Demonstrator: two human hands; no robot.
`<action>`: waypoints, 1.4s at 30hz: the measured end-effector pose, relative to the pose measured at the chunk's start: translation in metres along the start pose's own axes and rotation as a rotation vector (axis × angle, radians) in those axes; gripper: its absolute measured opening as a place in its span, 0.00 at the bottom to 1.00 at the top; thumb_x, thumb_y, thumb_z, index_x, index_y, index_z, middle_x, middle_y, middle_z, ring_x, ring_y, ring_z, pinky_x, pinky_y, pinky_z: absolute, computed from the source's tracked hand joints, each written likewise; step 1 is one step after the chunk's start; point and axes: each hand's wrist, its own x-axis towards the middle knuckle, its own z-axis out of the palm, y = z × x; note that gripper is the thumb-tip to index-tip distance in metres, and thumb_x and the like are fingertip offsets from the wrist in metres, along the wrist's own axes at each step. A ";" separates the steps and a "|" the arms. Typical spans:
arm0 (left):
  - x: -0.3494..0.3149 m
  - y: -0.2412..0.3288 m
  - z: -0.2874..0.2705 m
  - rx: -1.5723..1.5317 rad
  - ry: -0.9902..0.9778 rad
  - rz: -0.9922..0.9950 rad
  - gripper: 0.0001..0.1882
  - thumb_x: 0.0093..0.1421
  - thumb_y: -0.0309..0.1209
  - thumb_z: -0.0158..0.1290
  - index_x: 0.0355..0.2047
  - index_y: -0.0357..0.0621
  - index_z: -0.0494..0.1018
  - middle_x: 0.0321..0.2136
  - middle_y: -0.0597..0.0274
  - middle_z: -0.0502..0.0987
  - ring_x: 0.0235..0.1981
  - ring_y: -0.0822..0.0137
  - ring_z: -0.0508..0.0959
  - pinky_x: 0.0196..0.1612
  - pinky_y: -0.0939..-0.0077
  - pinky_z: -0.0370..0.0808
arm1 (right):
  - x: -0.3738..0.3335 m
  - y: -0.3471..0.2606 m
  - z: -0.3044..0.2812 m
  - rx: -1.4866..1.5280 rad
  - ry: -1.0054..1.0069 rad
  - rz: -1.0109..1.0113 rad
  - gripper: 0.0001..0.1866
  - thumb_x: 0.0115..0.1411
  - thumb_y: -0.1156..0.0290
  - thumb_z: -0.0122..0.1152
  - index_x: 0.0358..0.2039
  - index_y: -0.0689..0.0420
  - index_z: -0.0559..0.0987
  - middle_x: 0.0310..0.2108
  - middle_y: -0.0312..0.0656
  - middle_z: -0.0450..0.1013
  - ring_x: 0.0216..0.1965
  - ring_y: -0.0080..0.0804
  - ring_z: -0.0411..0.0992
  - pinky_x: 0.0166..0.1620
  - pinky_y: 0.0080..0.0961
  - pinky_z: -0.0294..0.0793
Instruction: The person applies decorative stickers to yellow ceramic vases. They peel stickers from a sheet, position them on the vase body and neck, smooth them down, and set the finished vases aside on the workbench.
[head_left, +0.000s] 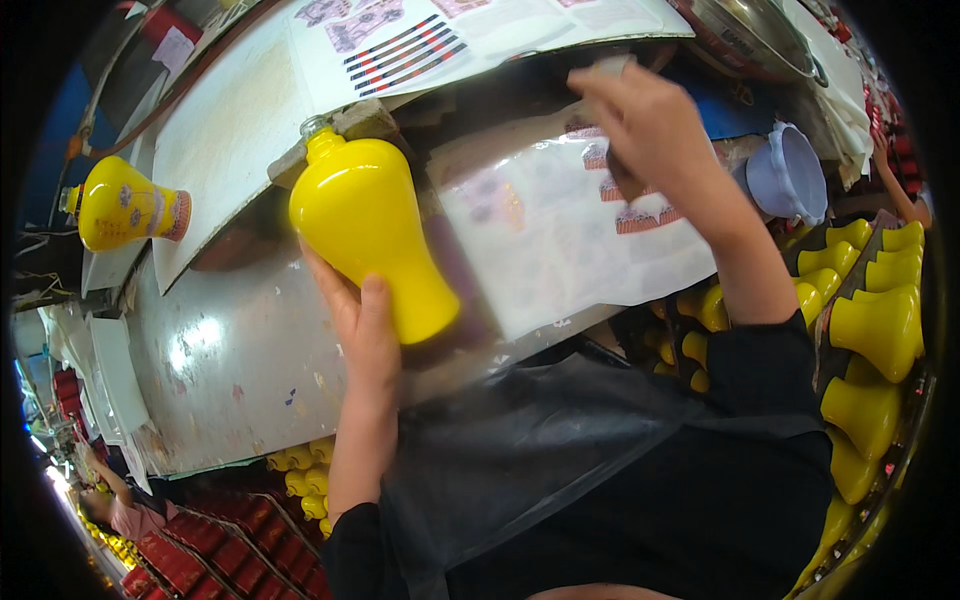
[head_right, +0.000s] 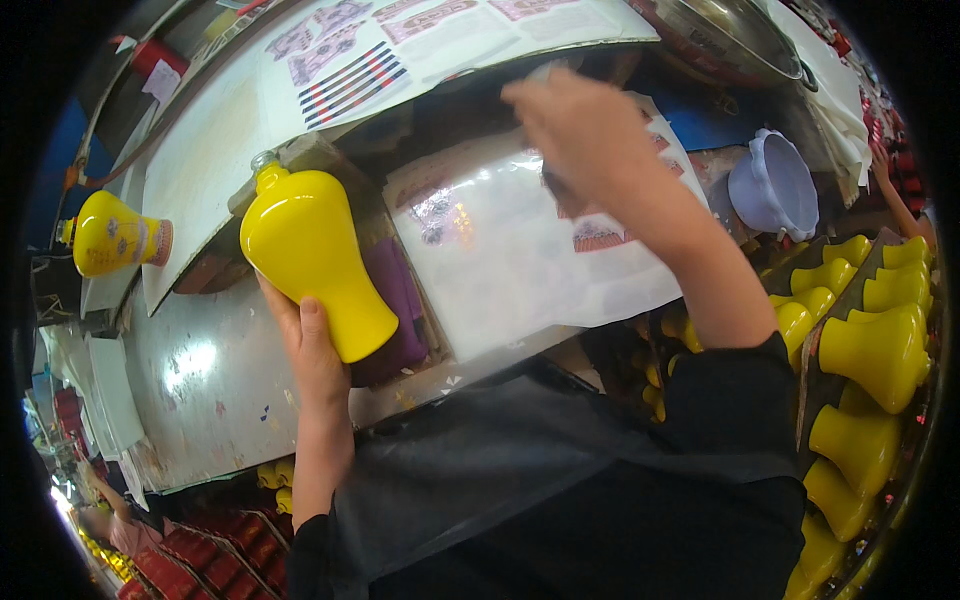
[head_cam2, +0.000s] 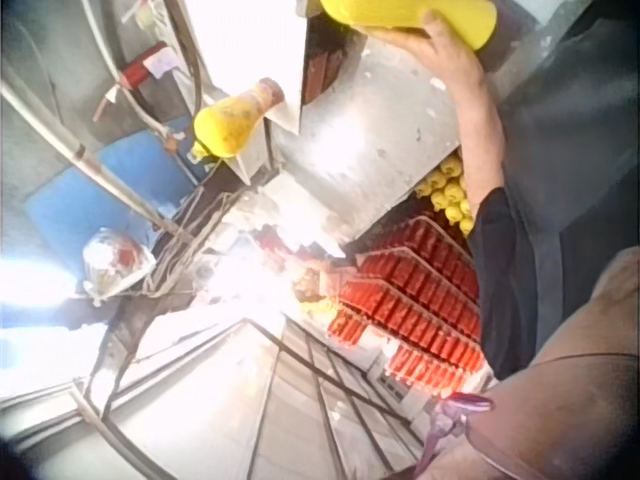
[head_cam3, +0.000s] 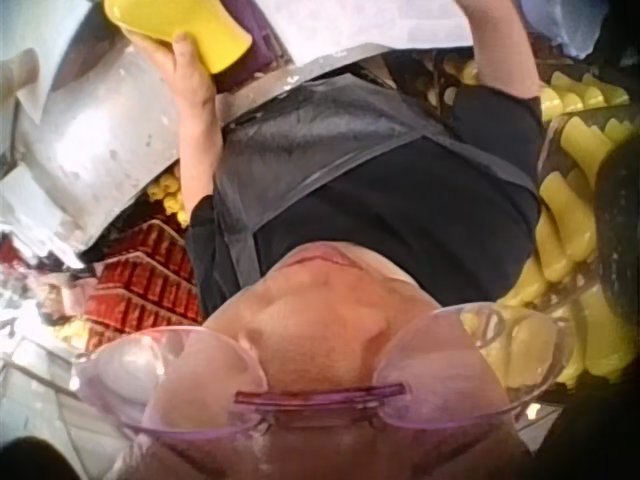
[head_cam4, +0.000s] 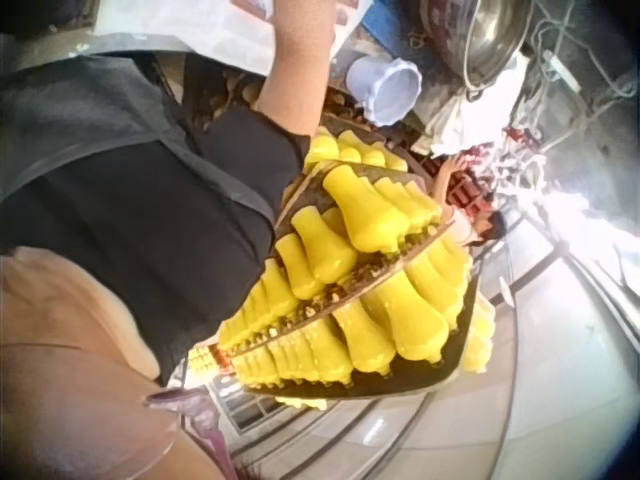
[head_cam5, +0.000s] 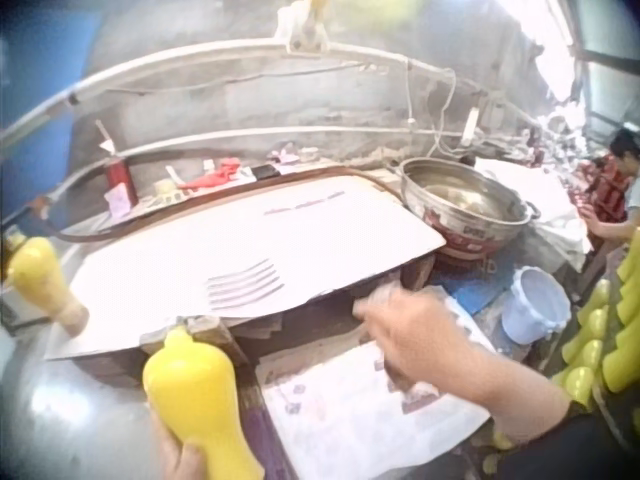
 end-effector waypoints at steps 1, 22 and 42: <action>0.001 0.000 0.000 0.007 0.004 -0.002 0.47 0.70 0.41 0.53 0.78 0.39 0.38 0.76 0.48 0.48 0.75 0.55 0.51 0.75 0.62 0.46 | -0.018 -0.005 0.004 0.064 -0.040 -0.057 0.12 0.63 0.70 0.58 0.46 0.53 0.84 0.37 0.50 0.78 0.37 0.50 0.78 0.41 0.42 0.78; -0.001 0.002 0.007 -0.085 0.040 0.008 0.41 0.73 0.38 0.51 0.78 0.46 0.43 0.69 0.52 0.60 0.66 0.58 0.64 0.70 0.63 0.59 | -0.191 -0.042 -0.010 -0.136 -0.401 0.259 0.26 0.58 0.75 0.57 0.60 0.58 0.77 0.42 0.51 0.75 0.30 0.47 0.80 0.34 0.40 0.81; -0.055 0.033 0.115 0.071 -0.905 -0.442 0.21 0.74 0.41 0.47 0.56 0.38 0.77 0.49 0.61 0.80 0.45 0.71 0.77 0.53 0.75 0.74 | -0.224 -0.024 -0.009 0.265 -0.051 0.262 0.08 0.56 0.69 0.71 0.38 0.50 0.87 0.26 0.43 0.77 0.24 0.44 0.78 0.30 0.36 0.78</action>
